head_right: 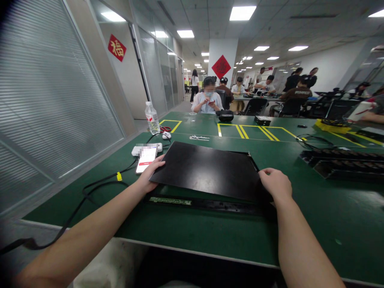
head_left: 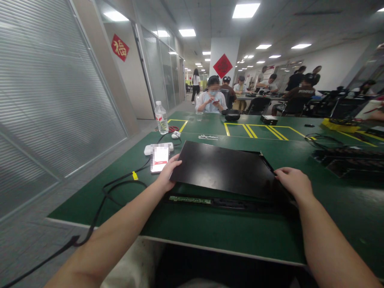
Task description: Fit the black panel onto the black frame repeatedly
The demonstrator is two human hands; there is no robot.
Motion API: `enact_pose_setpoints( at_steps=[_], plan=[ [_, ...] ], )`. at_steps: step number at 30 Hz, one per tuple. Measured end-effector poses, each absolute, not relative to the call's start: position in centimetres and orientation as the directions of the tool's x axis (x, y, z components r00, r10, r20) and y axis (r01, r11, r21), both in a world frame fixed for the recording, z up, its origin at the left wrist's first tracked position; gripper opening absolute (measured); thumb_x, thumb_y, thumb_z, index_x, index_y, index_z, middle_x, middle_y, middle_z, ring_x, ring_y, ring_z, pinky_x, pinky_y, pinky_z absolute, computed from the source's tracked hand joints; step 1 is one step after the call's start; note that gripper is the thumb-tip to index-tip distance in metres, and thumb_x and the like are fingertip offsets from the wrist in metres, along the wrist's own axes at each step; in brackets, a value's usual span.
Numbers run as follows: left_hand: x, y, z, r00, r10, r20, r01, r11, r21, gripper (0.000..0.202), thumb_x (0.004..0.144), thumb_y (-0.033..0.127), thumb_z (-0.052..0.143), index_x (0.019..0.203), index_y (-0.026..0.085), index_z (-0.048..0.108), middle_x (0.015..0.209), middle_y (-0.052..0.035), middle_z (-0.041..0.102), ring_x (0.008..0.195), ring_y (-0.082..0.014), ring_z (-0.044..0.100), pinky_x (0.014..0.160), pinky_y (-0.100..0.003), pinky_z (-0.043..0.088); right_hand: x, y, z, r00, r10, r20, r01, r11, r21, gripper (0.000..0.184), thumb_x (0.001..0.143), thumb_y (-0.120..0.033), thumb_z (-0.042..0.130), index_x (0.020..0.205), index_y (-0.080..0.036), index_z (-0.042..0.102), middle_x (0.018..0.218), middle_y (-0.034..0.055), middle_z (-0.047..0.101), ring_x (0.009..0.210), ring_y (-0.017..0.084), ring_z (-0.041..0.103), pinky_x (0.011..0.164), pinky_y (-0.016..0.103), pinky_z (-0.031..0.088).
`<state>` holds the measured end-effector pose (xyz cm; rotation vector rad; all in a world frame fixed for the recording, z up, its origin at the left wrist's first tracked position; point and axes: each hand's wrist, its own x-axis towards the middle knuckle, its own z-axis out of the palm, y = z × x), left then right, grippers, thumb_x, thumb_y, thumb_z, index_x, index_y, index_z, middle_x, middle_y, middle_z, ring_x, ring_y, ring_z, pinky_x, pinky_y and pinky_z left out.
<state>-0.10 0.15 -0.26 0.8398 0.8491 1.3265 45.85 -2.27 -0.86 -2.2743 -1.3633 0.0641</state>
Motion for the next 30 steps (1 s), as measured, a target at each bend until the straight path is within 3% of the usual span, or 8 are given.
enact_pose_setpoints(
  at_steps=[4, 15, 30],
  plan=[
    [-0.01, 0.12, -0.20, 0.039, 0.998, -0.053, -0.451, 0.065, 0.890, 0.056, 0.067, 0.018, 0.078, 0.122, 0.016, 0.071, 0.104, -0.0094, 0.079, 0.091, -0.0274, 0.074, 0.075, -0.033, 0.055, 45.73, -2.34, -0.53, 0.520, 0.838, 0.165, 0.802, -0.413, -0.432, 0.032, 0.079, -0.045, 0.060, 0.090, -0.025, 0.082, 0.081, 0.0134, 0.076, 0.072, 0.031, 0.067, 0.062, 0.040, 0.046],
    [-0.16, 0.22, -0.62, 0.018, 0.997, -0.079, -0.458, 0.078, 0.885, 0.070, 0.066, 0.019, 0.079, 0.134, 0.017, 0.065, 0.098, -0.0083, 0.079, 0.079, -0.0236, 0.072, 0.069, -0.031, 0.053, 46.15, -2.21, -0.73, 0.507, 0.848, 0.155, 0.808, -0.406, -0.426, 0.030, 0.077, -0.045, 0.060, 0.085, -0.026, 0.081, 0.081, 0.0133, 0.075, 0.073, 0.032, 0.067, 0.061, 0.040, 0.046],
    [0.14, -0.20, -0.41, -0.034, 0.998, -0.056, -0.432, 0.036, 0.901, 0.063, 0.068, 0.022, 0.078, 0.129, 0.019, 0.064, 0.103, -0.0068, 0.077, 0.092, -0.0270, 0.072, 0.076, -0.034, 0.052, 46.47, -1.99, -0.98, 0.504, 0.850, 0.150, 0.810, -0.406, -0.423, 0.025, 0.076, -0.043, 0.060, 0.080, -0.027, 0.079, 0.083, 0.0121, 0.076, 0.077, 0.031, 0.067, 0.061, 0.038, 0.044]
  ],
)
